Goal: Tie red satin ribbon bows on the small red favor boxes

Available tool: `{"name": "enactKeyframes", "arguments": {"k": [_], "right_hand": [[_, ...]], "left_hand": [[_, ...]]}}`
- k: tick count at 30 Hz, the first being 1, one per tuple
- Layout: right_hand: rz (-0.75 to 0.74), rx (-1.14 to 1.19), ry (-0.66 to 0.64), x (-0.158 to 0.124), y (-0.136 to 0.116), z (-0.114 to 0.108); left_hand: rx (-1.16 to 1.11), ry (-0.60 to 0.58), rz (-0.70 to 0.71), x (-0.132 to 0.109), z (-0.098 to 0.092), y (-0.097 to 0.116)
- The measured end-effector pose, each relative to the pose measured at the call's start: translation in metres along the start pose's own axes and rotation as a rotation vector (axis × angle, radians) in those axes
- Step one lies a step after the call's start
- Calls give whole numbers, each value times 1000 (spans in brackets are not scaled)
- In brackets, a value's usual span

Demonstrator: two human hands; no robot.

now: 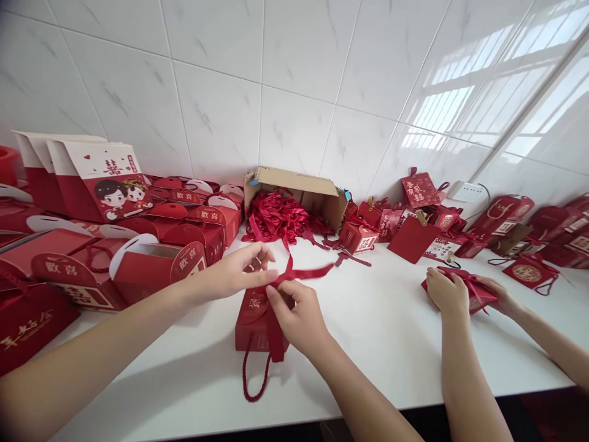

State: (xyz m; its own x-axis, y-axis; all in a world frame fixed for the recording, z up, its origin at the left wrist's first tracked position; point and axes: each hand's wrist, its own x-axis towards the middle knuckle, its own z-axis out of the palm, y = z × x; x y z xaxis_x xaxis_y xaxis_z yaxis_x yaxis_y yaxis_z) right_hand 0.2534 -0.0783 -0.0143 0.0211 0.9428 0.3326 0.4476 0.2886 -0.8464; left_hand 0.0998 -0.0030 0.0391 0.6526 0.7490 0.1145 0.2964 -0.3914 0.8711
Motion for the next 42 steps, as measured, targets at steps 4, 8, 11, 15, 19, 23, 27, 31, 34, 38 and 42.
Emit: {"name": "enactKeyframes", "arguments": {"k": [4, 8, 11, 15, 19, 23, 27, 31, 34, 38, 42], "right_hand": [[-17, -8, 25, -1, 0, -1], [60, 139, 115, -2, -1, 2], [86, 242, 169, -2, 0, 5], [34, 154, 129, -3, 0, 2], [-45, -33, 81, -6, -1, -3], [-140, -191, 99, -9, 1, -5], [-99, -199, 142, -9, 3, -5], [115, 37, -37, -6, 4, -3], [190, 219, -56, -6, 6, 2], [232, 313, 82, -9, 8, 12], [247, 318, 117, -10, 6, 15]], "left_hand": [[16, 12, 17, -17, -1, -20], [-29, 149, 62, -29, 8, -26], [6, 130, 104, -31, 16, -25], [23, 186, 150, -30, 24, -22], [26, 267, 158, -29, 30, -25], [91, 315, 209, -31, 34, -31], [142, 353, 262, -33, 36, -36], [105, 354, 245, -30, 37, -36], [51, 349, 198, -27, 37, -35], [27, 416, 106, -25, 36, -33], [104, 343, 150, -29, 32, -30]]}}
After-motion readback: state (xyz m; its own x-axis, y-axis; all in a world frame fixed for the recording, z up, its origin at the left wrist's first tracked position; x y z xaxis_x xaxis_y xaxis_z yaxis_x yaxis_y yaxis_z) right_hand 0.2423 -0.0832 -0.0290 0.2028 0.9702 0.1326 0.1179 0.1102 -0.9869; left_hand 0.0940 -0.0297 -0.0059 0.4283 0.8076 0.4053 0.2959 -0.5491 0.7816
